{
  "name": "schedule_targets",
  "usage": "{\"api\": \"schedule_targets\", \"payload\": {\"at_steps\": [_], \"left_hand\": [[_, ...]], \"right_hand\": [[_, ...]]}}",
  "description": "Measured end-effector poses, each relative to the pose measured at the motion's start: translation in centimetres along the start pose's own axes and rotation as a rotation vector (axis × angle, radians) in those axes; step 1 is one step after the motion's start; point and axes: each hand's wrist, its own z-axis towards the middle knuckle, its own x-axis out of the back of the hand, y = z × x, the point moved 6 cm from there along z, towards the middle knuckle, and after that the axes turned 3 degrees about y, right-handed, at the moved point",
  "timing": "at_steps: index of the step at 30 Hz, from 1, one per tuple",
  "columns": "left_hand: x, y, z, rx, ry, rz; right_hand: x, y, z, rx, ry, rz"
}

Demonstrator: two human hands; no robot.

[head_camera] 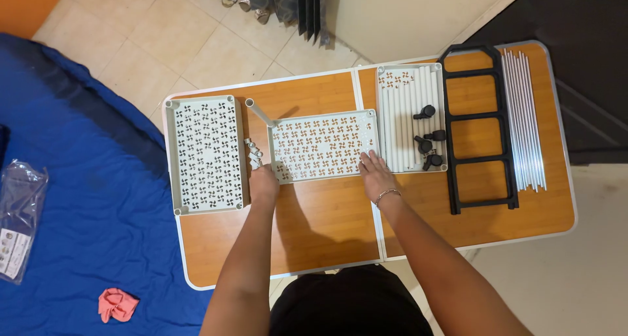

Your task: The person assembles a white plastic shoe rack by inserting cylindrical legs into corner holes on perforated trays and connecting them with horizontal bars. The person repeatedly picks up trays, inserts legs, and attaches bars to form a multi-tier structure on a wooden table.

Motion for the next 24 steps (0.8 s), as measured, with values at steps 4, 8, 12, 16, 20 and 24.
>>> {"api": "schedule_targets", "payload": {"at_steps": [4, 8, 12, 16, 20, 24], "left_hand": [[-0.2, -0.4, -0.7, 0.003, 0.024, -0.017], [1.3, -0.5, -3.5, -0.131, 0.2, -0.086], [1.1, -0.5, -7.9, -0.267, 0.297, -0.142], [-1.5, -1.2, -11.6, -0.365, 0.149, -0.218], [-3.7, -2.2, -12.5, -0.269, 0.002, -0.166], [-1.9, -0.3, -12.2, -0.252, -0.01, -0.249]], "right_hand": [[2.8, 0.7, -2.0, 0.056, 0.288, 0.163], [4.8, 5.4, -5.0, -0.146, 0.671, 0.319], [2.9, 9.6, -5.9, -0.34, 0.602, 0.352], [2.1, 10.5, -3.4, -0.419, 0.41, 0.415], [2.5, 10.5, -0.8, -0.589, 0.224, 0.417], [3.3, 10.1, 0.6, -0.605, 0.168, 0.276]]}}
